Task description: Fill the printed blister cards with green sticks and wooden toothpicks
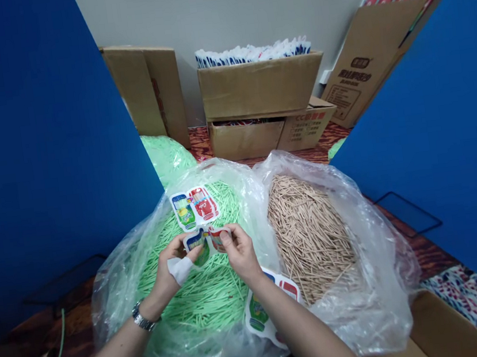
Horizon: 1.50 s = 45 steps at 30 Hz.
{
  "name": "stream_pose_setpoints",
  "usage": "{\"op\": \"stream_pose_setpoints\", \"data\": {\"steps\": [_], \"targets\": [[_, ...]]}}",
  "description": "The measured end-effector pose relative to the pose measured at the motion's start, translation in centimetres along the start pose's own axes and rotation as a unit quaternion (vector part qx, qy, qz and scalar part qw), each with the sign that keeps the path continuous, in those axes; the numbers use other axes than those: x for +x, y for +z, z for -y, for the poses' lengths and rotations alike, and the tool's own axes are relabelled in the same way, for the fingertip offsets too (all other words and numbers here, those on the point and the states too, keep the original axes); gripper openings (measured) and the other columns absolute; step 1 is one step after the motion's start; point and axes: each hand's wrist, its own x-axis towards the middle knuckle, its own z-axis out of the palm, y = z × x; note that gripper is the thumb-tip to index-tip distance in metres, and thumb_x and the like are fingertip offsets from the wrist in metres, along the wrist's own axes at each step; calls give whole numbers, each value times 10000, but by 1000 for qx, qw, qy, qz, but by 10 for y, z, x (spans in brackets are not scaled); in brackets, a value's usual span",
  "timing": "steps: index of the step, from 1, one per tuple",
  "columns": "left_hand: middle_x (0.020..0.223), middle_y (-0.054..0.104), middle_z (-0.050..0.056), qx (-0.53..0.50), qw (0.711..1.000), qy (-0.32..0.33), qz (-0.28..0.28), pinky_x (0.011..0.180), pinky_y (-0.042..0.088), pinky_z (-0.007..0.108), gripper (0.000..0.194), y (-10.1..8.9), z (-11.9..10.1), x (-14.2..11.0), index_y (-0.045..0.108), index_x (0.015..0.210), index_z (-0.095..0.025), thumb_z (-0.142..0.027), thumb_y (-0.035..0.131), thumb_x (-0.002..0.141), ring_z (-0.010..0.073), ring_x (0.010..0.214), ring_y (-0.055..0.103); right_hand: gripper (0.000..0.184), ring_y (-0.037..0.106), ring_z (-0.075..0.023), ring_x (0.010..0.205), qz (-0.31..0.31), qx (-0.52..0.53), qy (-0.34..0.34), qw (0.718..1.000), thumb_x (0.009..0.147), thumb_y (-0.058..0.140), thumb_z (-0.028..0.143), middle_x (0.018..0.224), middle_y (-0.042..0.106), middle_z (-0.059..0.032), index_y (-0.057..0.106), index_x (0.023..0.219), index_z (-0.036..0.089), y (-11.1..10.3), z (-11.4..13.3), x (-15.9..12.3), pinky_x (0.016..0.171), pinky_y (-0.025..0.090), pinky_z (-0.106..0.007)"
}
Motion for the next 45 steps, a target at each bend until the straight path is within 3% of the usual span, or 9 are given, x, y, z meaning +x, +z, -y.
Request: {"op": "stream_pose_setpoints", "data": {"steps": [9,15,21,23,25,27,34,39,45], "targets": [[664,606,-17,28,999,-15,20,546,447,211,240,3,6,-2,582,762,-142,-323,731,708,106,565,535,151,588,-128,736,13,-36,-33,999,880,560,353,792,592,5,580,893,204,-2,0,-3,701,513,-256],[950,678,54,-14,1000,19,16,743,504,278,303,0,7,-3,589,1053,-159,-294,648,789,164,810,628,153,612,-132,672,0,5,9,1000,880,555,371,798,620,10,558,913,222,-5,-1,-5,595,540,-255],[709,626,1,73,996,30,32,637,494,264,199,-1,1,-9,609,802,-158,-286,735,716,147,657,599,128,638,-154,789,30,-39,-54,997,899,535,328,852,644,-13,590,939,220,-2,4,-10,742,541,-308],[993,655,57,54,997,49,39,785,509,337,448,-2,-2,-10,585,1067,-192,-300,773,675,209,877,629,132,639,-160,830,53,-56,-61,995,900,534,323,897,651,-26,601,939,216,-1,5,-12,789,531,-322],[1342,495,113,13,996,73,44,960,440,435,823,-4,-4,-10,394,1341,-258,-333,805,631,283,1155,530,156,643,-155,772,52,-51,-43,996,910,511,342,886,653,-28,594,939,214,-2,5,-12,735,546,-316],[1468,351,128,-19,995,85,56,1054,345,497,985,-5,-4,-10,260,1428,-289,-366,813,615,321,1277,423,172,636,-147,716,44,-54,-26,997,913,500,360,850,650,-22,586,931,212,-4,4,-13,673,551,-298],[1395,458,160,-43,995,36,79,1032,397,473,865,-3,2,-15,311,1412,-247,-292,777,684,308,1244,484,191,649,-164,806,54,-81,-28,995,909,504,371,877,662,-34,590,928,202,-7,7,-11,736,552,-310],[1283,570,157,11,995,43,89,977,455,439,773,-1,3,-20,384,1373,-213,-267,762,700,289,1185,546,181,627,-134,652,41,-62,-23,997,918,487,366,849,659,-25,582,961,218,-15,9,-16,593,547,-270],[1063,680,106,155,970,172,71,877,506,400,402,0,-9,-27,598,1134,-183,-218,713,751,241,976,641,109,634,-186,923,24,-64,-101,993,923,488,303,913,671,-32,578,940,244,-22,3,-29,996,428,-462]]}}
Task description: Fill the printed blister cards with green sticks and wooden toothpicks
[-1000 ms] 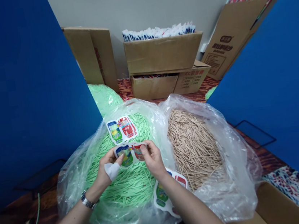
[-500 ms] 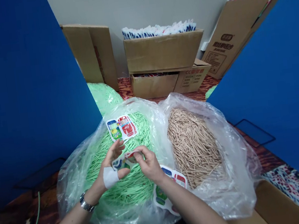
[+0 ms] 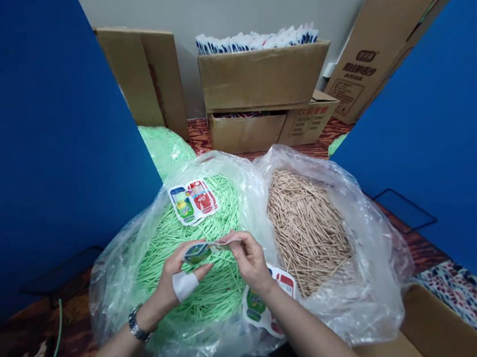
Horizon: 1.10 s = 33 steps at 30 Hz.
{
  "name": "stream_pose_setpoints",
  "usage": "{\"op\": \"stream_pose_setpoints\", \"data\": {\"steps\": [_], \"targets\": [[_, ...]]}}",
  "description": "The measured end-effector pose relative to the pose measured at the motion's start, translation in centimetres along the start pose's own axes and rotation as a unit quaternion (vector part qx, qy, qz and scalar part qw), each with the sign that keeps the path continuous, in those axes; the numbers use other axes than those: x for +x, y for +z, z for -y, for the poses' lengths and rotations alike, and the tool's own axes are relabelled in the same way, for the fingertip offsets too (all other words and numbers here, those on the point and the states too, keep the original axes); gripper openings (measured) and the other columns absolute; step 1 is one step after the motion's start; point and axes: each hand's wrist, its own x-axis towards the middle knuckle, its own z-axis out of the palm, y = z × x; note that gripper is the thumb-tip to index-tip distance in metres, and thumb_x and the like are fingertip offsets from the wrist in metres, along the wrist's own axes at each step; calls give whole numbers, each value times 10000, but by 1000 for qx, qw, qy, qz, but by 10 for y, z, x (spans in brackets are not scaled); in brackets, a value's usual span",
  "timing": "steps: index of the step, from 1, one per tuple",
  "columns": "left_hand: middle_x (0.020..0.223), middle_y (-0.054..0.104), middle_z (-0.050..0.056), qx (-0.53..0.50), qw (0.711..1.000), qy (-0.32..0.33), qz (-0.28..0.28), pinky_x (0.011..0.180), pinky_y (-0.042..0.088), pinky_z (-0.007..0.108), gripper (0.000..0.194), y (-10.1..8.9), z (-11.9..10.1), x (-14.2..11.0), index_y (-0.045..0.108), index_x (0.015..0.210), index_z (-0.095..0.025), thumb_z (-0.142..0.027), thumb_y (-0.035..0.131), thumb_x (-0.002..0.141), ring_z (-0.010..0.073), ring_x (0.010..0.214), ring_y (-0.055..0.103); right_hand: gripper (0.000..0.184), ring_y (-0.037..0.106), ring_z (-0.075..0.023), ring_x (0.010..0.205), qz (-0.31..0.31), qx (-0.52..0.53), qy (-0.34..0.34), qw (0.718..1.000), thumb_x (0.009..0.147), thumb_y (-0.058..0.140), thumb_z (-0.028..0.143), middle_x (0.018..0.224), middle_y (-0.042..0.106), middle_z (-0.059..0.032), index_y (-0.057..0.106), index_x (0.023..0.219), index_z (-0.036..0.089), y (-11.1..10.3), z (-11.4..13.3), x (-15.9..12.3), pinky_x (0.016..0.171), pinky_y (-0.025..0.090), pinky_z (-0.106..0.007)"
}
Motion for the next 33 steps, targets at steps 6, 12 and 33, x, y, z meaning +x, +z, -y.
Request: {"op": "stream_pose_setpoints", "data": {"steps": [6,12,33], "targets": [[918,701,88,27,991,129,-20,782,509,346,282,-1,-7,-7,620,1049,-173,-92,661,782,201,872,641,107,649,-158,866,11,6,-27,1000,930,469,223,983,667,-18,565,950,267,-5,-1,-16,1069,325,-500],[679,677,21,28,995,91,-3,608,501,269,64,2,-10,-8,630,783,-178,-141,681,770,149,623,625,102,648,-178,892,52,-19,-34,998,917,495,243,929,681,-24,592,942,260,-3,8,-16,1056,339,-502],[966,684,84,24,995,92,35,800,517,361,281,-6,-10,-15,602,1082,-198,-164,650,806,207,926,631,102,645,-161,813,-8,21,-24,999,914,504,247,881,684,-6,601,926,275,-7,5,-19,1031,378,-494]]}}
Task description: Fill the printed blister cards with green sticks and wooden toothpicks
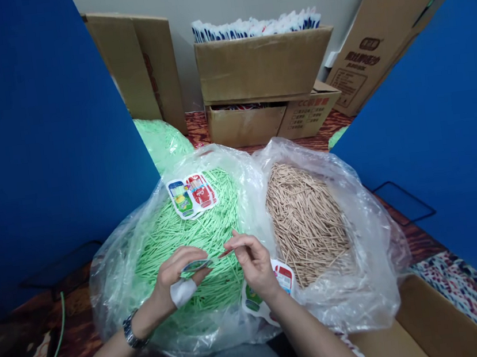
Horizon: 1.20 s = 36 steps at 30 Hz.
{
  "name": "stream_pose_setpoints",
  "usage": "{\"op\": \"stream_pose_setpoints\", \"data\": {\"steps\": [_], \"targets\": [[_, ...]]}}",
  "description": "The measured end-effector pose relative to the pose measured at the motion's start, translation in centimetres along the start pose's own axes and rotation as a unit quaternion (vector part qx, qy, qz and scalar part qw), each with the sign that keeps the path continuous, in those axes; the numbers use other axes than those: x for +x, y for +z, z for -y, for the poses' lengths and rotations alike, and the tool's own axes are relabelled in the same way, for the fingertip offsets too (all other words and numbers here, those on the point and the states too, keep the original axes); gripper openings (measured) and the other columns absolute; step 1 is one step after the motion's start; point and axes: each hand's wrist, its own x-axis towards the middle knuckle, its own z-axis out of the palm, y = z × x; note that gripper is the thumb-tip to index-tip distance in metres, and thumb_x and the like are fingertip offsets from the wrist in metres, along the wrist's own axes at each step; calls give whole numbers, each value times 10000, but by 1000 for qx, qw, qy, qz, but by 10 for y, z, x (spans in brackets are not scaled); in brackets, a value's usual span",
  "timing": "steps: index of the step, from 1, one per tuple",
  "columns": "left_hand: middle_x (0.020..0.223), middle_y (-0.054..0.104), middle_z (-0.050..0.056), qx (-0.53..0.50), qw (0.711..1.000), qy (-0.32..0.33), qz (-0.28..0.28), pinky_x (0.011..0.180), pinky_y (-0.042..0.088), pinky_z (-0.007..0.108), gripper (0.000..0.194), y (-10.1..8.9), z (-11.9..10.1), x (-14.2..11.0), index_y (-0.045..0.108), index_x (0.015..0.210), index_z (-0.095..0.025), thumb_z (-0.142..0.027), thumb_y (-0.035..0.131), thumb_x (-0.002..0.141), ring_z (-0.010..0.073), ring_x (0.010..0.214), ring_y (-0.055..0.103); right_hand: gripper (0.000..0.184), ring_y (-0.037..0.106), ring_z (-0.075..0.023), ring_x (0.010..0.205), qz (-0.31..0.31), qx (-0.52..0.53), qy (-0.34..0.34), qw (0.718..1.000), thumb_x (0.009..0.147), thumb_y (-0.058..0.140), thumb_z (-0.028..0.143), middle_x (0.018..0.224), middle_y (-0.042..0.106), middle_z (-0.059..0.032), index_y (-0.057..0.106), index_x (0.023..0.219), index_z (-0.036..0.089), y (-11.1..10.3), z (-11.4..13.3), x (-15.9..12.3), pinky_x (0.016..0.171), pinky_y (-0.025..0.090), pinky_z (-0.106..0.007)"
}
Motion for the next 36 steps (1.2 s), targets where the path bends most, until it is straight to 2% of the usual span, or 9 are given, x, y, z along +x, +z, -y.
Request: {"op": "stream_pose_setpoints", "data": {"steps": [5,11,13,15,18,22,27,33,36], "targets": [[763,675,56,-7,1000,27,-1,681,492,318,79,0,3,-4,617,885,-180,-135,591,826,180,735,619,108,645,-184,873,46,-16,-9,999,912,501,255,891,683,-25,607,922,269,0,7,-2,1033,375,-517],[946,701,84,-12,1000,23,10,764,518,325,251,1,1,-5,598,1068,-192,-136,614,823,190,864,652,183,637,-173,906,61,-21,-21,998,915,471,172,928,670,-13,600,969,291,-4,12,-2,1064,334,-541],[924,708,72,-9,999,35,12,758,525,315,229,1,0,-4,604,1041,-194,-112,601,827,181,843,663,216,633,-184,927,84,-50,-27,995,898,494,166,958,664,-19,581,1041,302,-8,15,0,1067,325,-557],[901,712,73,4,998,56,4,732,530,308,227,0,-1,-2,601,1040,-183,-104,594,828,178,815,669,351,617,-207,994,115,-103,-64,986,859,546,158,1038,650,-34,529,1167,325,-11,23,3,1065,320,-575],[892,712,78,23,997,79,-5,719,533,308,233,-1,-2,-1,594,1050,-176,-110,593,827,183,814,669,518,561,-242,1115,187,-225,-171,941,787,645,165,1210,581,-38,504,1231,390,-13,40,10,1080,289,-590],[899,713,83,39,997,72,4,732,533,317,198,-1,-3,-1,596,1028,-180,-134,580,836,192,824,668,376,529,-242,1152,262,-372,-265,850,776,689,234,1234,573,-10,603,1093,418,-4,62,19,1103,228,-597],[887,719,93,64,995,82,4,733,535,324,171,-2,-5,-2,598,1017,-169,-140,557,854,201,818,674,226,546,-210,1103,271,-471,-317,777,831,631,211,1140,646,8,632,993,368,6,66,22,1114,173,-610],[917,717,106,73,992,106,-8,750,538,340,215,1,-3,-3,589,1074,-151,-137,540,865,205,833,674,87,539,-212,1110,248,-501,-347,753,868,578,195,1157,646,-24,626,918,249,15,62,16,1094,173,-631],[914,717,104,59,993,104,-20,748,540,333,225,1,2,-4,601,1073,-148,-124,553,854,202,834,673,112,549,-204,1094,251,-492,-344,759,874,570,202,1159,643,-26,621,966,239,13,65,18,1101,173,-614]]}}
